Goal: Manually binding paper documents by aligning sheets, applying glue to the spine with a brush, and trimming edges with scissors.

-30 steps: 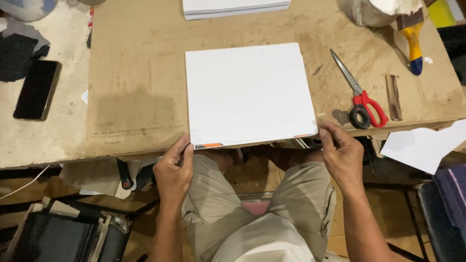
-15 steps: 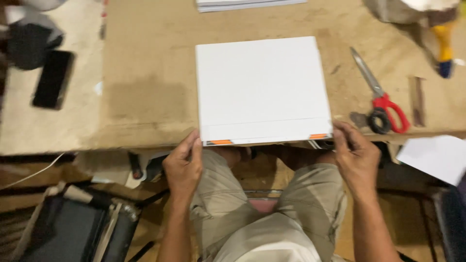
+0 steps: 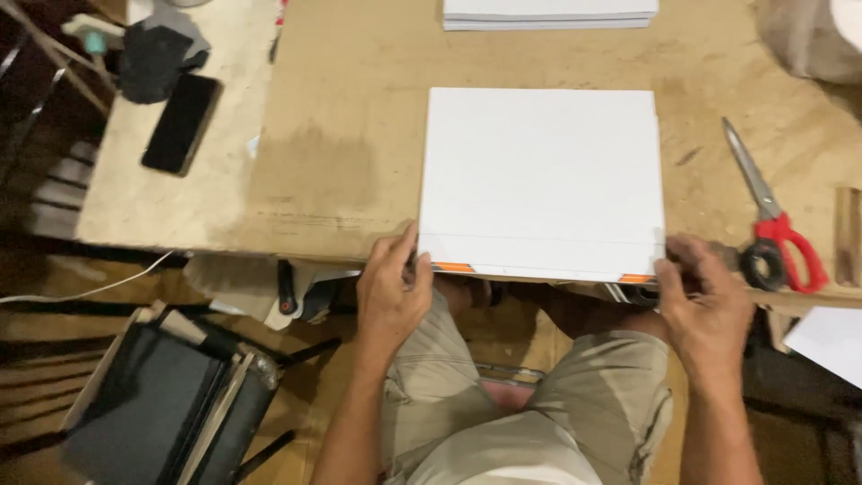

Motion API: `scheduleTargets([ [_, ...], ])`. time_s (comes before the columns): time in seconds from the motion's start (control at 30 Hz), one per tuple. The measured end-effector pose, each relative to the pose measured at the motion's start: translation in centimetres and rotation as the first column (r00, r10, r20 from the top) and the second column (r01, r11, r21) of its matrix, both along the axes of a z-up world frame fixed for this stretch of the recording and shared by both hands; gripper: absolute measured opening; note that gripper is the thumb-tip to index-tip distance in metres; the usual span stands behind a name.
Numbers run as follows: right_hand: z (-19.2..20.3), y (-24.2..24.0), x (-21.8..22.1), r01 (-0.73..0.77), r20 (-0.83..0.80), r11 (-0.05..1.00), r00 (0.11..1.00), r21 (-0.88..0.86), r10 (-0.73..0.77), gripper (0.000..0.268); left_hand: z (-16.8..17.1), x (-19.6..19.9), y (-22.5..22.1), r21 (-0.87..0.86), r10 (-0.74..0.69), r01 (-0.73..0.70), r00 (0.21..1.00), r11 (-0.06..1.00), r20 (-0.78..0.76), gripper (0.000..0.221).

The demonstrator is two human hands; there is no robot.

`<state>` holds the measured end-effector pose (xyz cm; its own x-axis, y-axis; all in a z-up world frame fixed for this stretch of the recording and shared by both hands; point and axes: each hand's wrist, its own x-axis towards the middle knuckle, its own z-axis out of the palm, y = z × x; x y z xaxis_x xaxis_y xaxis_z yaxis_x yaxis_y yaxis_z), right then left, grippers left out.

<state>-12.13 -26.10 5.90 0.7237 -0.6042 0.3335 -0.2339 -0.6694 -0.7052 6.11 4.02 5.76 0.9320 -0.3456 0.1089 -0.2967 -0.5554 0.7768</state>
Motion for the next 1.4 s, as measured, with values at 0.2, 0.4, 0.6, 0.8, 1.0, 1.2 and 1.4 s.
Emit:
scheduleTargets([
  [0.2,0.2,0.5,0.6,0.108,0.042,0.978,0.992,0.181,-0.117,0.030,-0.6,0.0,0.6,-0.016,0.024,-0.024,0.999,1.000,0.025,0.044],
  [0.4,1.2,1.4,-0.4,0.082,0.056,0.977,0.994,0.196,-0.094,0.030,-1.4,-0.8,0.4,-0.168,0.038,-0.004,0.980,0.986,0.195,0.033],
  [0.6,0.7,1.5,-0.6,0.064,0.099,0.982,0.992,0.175,-0.082,0.029,-2.5,-0.8,0.4,-0.175,0.056,-0.001,0.948,0.985,0.313,0.029],
  [0.8,0.5,1.6,-0.7,0.045,0.126,0.993,0.990,0.106,-0.058,0.025,-2.6,-0.7,0.5,-0.155,0.042,0.006,0.951,0.988,0.306,0.029],
  [1.0,0.8,1.8,-0.5,0.057,0.118,0.988,0.990,0.143,-0.074,0.026,-2.9,-0.7,0.6,-0.176,0.050,0.003,0.954,0.984,0.297,0.029],
  [1.2,-1.3,0.6,-1.4,0.126,0.043,0.987,0.990,0.103,-0.131,0.021,-3.2,-0.4,1.2,-0.187,0.056,0.001,0.953,0.982,0.298,0.025],
  [1.4,0.2,1.9,-1.3,0.077,0.065,0.995,0.995,0.060,-0.081,0.024,-2.3,-0.8,1.1,-0.203,0.045,-0.011,0.986,0.979,0.163,0.031],
])
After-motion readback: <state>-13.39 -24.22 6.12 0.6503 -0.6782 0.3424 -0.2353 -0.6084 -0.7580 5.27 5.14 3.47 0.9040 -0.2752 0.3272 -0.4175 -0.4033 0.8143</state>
